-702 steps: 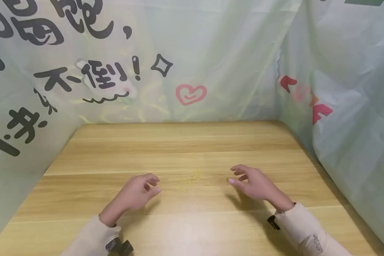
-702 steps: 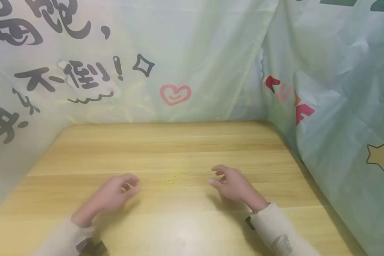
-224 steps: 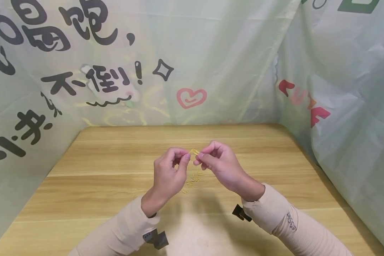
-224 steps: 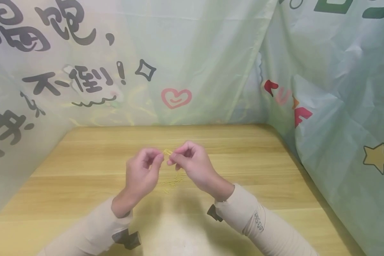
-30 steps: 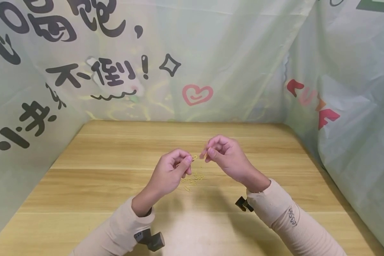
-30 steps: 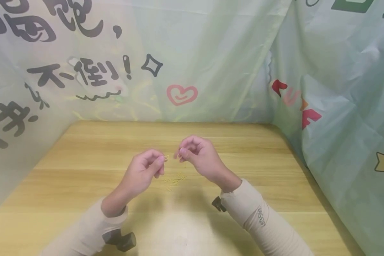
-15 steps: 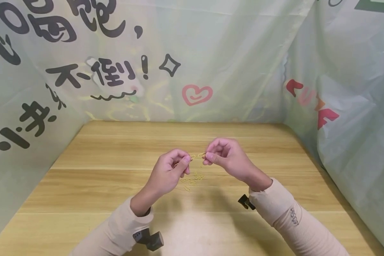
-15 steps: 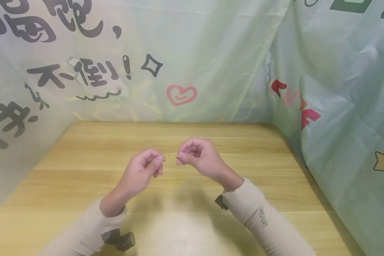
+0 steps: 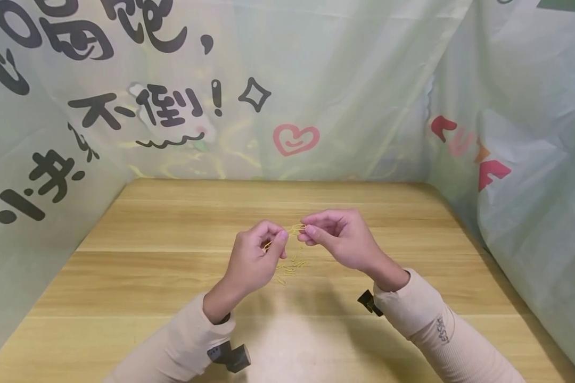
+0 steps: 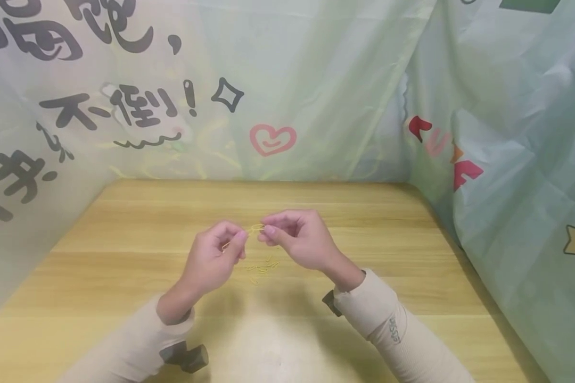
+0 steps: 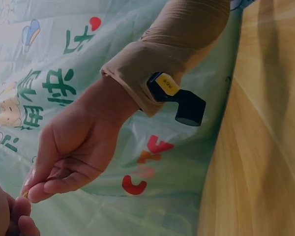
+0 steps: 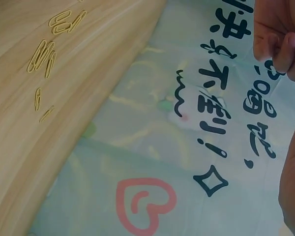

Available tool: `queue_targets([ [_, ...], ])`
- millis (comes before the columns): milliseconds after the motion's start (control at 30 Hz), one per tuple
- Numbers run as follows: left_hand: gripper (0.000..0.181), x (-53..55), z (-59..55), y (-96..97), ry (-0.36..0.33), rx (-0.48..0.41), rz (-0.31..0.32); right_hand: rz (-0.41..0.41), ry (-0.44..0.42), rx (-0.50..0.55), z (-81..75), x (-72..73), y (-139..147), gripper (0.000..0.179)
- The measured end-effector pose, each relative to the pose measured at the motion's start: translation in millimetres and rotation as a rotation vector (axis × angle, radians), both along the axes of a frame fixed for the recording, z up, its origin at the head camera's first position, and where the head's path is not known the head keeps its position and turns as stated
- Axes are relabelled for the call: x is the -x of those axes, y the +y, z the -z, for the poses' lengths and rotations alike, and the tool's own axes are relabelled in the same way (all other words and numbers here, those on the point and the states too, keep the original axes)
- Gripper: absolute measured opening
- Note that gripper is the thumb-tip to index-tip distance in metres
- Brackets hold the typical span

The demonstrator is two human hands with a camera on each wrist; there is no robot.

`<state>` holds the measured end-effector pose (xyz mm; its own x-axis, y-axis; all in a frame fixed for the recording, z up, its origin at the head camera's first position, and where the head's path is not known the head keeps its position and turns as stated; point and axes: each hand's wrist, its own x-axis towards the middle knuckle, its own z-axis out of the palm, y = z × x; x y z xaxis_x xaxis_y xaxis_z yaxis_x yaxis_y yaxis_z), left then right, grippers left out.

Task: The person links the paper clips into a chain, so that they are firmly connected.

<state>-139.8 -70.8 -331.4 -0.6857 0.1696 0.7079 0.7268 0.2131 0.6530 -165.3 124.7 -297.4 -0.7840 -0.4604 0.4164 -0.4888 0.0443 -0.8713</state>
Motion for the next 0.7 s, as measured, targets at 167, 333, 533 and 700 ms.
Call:
queue_targets([
  [167, 0.010, 1.1, 1.3, 4.7, 0.064, -0.021, -0.034, 0.009, 0.124, 0.030, 5.0, -0.7, -3, 0.013],
  [333, 0.012, 3.1, 3.6, 7.3, 0.154, -0.001, -0.060, 0.031, 0.188, 0.059, 6.5, -3.9, -6, 0.012],
  [533, 0.012, 5.8, 6.5, 9.2, 0.257, 0.046, -0.108, 0.088, 0.171, 0.051, 8.2, -6.5, -9, 0.011],
  [700, 0.012, 6.0, 7.4, 11.1, 0.271, 0.066, -0.140, 0.127, 0.168, 0.078, 10.2, -8.0, -13, 0.012],
])
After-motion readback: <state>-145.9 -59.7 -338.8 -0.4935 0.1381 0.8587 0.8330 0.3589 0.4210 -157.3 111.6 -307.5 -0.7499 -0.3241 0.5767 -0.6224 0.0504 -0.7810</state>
